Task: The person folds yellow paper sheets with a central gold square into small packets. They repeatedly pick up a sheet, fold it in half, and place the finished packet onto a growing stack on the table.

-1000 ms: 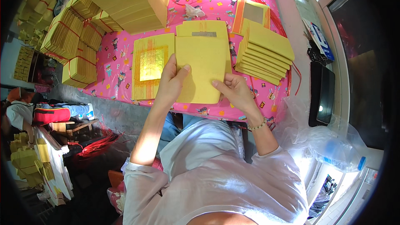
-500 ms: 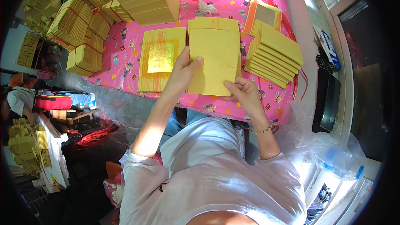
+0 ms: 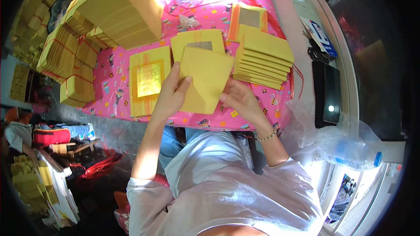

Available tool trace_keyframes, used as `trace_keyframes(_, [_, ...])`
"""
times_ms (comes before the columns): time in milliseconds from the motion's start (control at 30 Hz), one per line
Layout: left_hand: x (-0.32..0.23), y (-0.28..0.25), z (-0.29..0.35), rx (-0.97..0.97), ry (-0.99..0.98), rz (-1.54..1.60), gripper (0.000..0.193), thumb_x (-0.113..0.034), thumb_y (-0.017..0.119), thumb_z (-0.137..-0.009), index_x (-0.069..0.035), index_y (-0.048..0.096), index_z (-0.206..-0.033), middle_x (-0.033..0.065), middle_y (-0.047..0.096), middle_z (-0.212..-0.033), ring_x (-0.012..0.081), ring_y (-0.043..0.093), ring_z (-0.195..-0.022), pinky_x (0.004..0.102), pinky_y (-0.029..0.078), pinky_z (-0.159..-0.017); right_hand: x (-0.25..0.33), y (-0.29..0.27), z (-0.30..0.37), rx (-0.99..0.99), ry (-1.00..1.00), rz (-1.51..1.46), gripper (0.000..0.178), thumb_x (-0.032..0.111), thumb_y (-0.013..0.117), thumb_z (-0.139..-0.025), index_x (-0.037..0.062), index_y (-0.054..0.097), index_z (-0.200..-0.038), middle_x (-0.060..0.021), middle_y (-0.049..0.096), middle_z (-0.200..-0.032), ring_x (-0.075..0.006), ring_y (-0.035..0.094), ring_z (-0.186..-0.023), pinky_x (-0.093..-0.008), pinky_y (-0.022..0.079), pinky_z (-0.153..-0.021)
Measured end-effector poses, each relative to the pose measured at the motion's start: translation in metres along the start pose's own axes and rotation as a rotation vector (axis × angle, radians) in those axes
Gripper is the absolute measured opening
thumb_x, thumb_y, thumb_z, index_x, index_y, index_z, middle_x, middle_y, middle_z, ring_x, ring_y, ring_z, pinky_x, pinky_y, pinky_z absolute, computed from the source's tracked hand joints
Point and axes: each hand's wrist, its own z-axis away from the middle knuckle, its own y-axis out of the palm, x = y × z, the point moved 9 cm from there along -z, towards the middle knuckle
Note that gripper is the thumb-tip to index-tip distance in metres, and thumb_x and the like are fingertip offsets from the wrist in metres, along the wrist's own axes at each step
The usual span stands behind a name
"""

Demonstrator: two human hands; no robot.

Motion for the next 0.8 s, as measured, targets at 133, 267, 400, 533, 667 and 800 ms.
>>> trace_keyframes(133, [-0.013,0.013,0.002,0.236,0.060,-0.390,0.042,-0.012,0.054,-0.089,0.005,0.042,-0.126,0.0253,0.059,-0.099,0.0326,0.061,-0.090,0.0365,0.047,-0.080,0.026,-0.019,-0.002,0.020,-0.081,0.044,0.024,0.011,0.064,-0.090,0.0015,0.056,-0.110,-0.0027,0.064,-0.098,-0.0055,0.061,-0.080,-0.0202,0.050,-0.065])
trace_keyframes(267, [-0.013,0.026,-0.007,0.390,0.046,-0.390,0.041,-0.016,0.059,-0.089,0.004,0.046,-0.122,0.0207,0.061,-0.101,0.0307,0.062,-0.092,0.0362,0.047,-0.080,0.026,-0.026,-0.003,0.111,-0.187,0.180,0.020,0.002,0.061,-0.089,0.0009,0.053,-0.107,-0.0037,0.061,-0.103,-0.0051,0.060,-0.088,-0.0195,0.051,-0.065])
trace_keyframes(400, [-0.025,0.023,-0.033,0.429,-0.060,-0.029,0.049,-0.023,0.068,-0.086,-0.001,0.048,-0.125,0.0104,0.064,-0.106,0.0212,0.063,-0.095,0.0321,0.050,-0.079,0.073,-0.056,0.006,-0.173,-0.299,0.071,0.020,0.002,0.058,-0.091,-0.0006,0.050,-0.108,-0.0059,0.061,-0.101,-0.0086,0.061,-0.083,-0.0211,0.054,-0.064])
trace_keyframes(533, [-0.018,0.031,-0.057,0.417,-0.265,0.346,0.061,-0.023,0.070,-0.085,-0.006,0.039,-0.135,0.0047,0.063,-0.108,0.0128,0.061,-0.098,0.0295,0.052,-0.078,0.097,-0.093,0.005,-0.404,-0.369,-0.001,0.025,0.002,0.058,-0.090,-0.0019,0.046,-0.111,-0.0075,0.059,-0.102,-0.0125,0.062,-0.086,-0.0242,0.058,-0.065])
trace_keyframes(667, [-0.013,0.069,-0.093,0.301,-0.181,0.367,0.064,-0.013,0.069,-0.084,-0.006,0.036,-0.138,0.0037,0.063,-0.097,0.0122,0.061,-0.088,0.0313,0.051,-0.076,0.108,-0.127,0.002,-0.618,-0.530,0.046,0.026,0.002,0.058,-0.090,-0.0015,0.045,-0.113,-0.0091,0.059,-0.104,-0.0132,0.061,-0.092,-0.0234,0.059,-0.063])
trace_keyframes(800, [-0.013,0.098,-0.141,0.280,-0.079,0.231,0.064,-0.012,0.070,-0.083,-0.002,0.036,-0.136,0.0052,0.063,-0.091,0.0123,0.061,-0.083,0.0292,0.049,-0.073,0.112,-0.161,0.002,-0.829,-0.600,0.464,0.035,0.009,0.061,-0.088,-0.0015,0.045,-0.116,-0.0141,0.058,-0.109,-0.0204,0.062,-0.094,-0.0309,0.052,-0.074])
